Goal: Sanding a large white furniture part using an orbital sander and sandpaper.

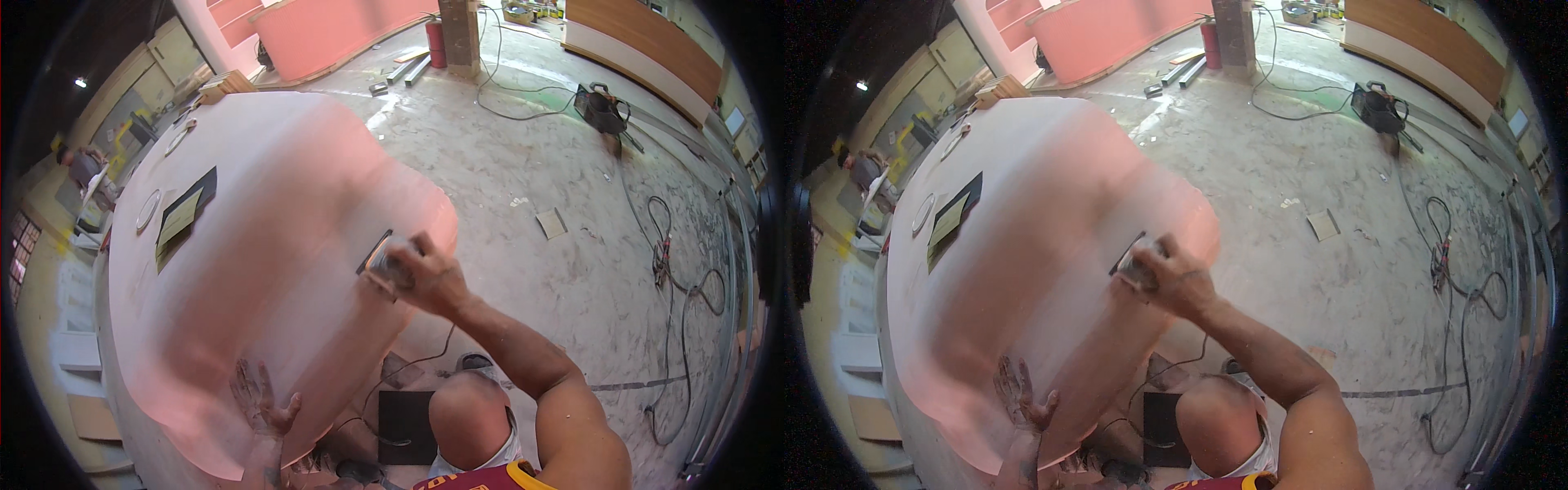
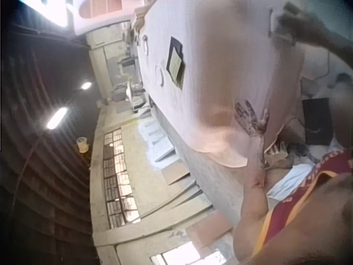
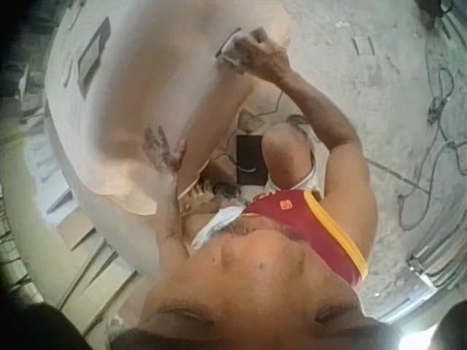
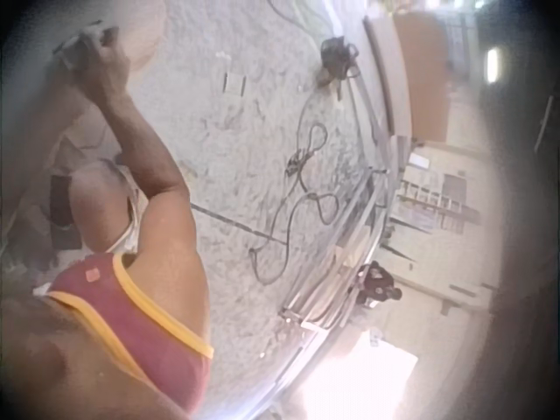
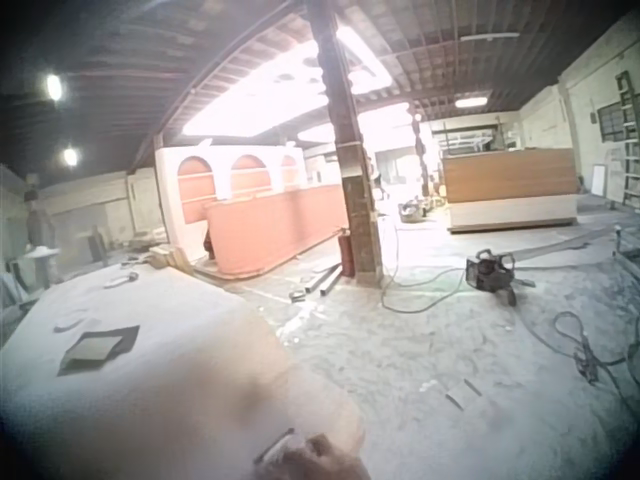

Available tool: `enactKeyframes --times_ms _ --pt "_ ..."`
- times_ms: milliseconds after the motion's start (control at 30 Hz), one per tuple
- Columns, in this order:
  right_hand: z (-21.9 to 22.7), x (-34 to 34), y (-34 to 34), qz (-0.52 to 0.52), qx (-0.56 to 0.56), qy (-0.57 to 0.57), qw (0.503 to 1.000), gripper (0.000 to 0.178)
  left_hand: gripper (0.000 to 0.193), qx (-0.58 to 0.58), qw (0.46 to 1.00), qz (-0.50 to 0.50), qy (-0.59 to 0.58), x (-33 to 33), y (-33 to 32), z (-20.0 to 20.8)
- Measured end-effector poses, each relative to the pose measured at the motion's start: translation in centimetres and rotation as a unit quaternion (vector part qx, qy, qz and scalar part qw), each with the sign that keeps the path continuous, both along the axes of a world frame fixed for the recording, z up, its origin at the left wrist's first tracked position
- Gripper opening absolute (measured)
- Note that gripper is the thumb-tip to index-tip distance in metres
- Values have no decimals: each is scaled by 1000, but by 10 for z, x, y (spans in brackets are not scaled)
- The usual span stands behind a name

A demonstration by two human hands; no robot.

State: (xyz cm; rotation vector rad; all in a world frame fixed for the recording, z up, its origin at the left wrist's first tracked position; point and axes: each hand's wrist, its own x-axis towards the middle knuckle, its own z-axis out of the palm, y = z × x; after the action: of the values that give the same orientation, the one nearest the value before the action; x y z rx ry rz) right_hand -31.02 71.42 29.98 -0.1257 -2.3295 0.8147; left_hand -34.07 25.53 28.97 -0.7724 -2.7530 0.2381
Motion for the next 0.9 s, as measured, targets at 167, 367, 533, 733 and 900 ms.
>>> enactKeyframes --times_ms 167,367,533,733,900 --pt "29 -51 79 -124 -50 -119 984 63 108 4 1000 0 0 -2 -3 -4" --pt "72 -93 126 -216 -107 -193 951 67 109 18 1000 3 -22 -3 -7 -5" --pt "73 -92 70 -96 19 -179 979 63 110 25 1000 2 -18 -2 -6 -4" --pt "71 -69 14 84 67 -166 980 55 109 18 999 24 -32 -1 -6 -4" --pt "75 -90 63 -23 50 -212 976 66 110 31 999 13 -21 -1 -7 -6"
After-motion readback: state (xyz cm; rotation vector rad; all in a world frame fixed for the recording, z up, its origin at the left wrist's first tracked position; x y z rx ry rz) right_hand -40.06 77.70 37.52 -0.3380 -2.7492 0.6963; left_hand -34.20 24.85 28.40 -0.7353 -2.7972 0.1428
